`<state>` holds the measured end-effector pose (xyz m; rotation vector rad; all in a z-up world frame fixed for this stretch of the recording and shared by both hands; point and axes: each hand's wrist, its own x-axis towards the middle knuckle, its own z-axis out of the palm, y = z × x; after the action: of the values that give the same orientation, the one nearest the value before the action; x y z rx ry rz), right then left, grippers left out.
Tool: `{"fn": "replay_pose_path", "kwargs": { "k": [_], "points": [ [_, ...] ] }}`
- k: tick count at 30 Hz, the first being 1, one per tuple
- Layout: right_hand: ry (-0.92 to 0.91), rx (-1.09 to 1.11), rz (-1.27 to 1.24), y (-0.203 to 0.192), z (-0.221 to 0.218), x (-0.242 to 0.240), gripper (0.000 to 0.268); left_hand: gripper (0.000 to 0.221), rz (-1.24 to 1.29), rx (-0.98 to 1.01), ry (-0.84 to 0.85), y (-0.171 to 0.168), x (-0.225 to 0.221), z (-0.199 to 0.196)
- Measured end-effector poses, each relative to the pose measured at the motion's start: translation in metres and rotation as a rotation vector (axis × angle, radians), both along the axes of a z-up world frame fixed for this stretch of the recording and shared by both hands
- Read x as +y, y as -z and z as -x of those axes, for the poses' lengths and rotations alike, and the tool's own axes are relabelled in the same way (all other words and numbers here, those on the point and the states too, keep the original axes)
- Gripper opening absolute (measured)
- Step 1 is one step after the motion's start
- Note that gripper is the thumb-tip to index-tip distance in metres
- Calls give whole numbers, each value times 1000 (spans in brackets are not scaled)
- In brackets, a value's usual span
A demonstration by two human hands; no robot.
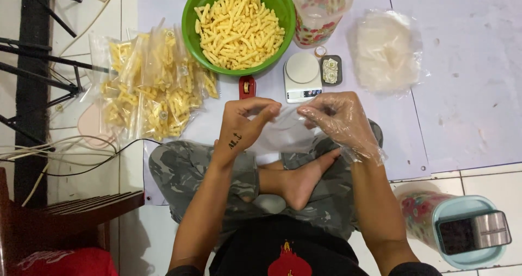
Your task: Manually filling small plastic bags with snacks from a large bowl, weighing each bag on a digital scale, and stapling them shut.
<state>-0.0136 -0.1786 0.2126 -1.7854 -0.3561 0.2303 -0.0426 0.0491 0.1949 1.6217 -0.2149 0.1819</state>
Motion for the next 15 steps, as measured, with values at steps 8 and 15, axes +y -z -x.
{"fn": "replay_pose_path", "kwargs": {
  "k": [8, 15],
  "points": [
    [14, -66, -58, 0, 2, 1, 26, 45, -36, -108, -251, -10, -9, 2],
    [-222, -103, -275, -2, -5, -16, 59, 15, -75, -271, -178, -18, -8, 3]
  ]
}}
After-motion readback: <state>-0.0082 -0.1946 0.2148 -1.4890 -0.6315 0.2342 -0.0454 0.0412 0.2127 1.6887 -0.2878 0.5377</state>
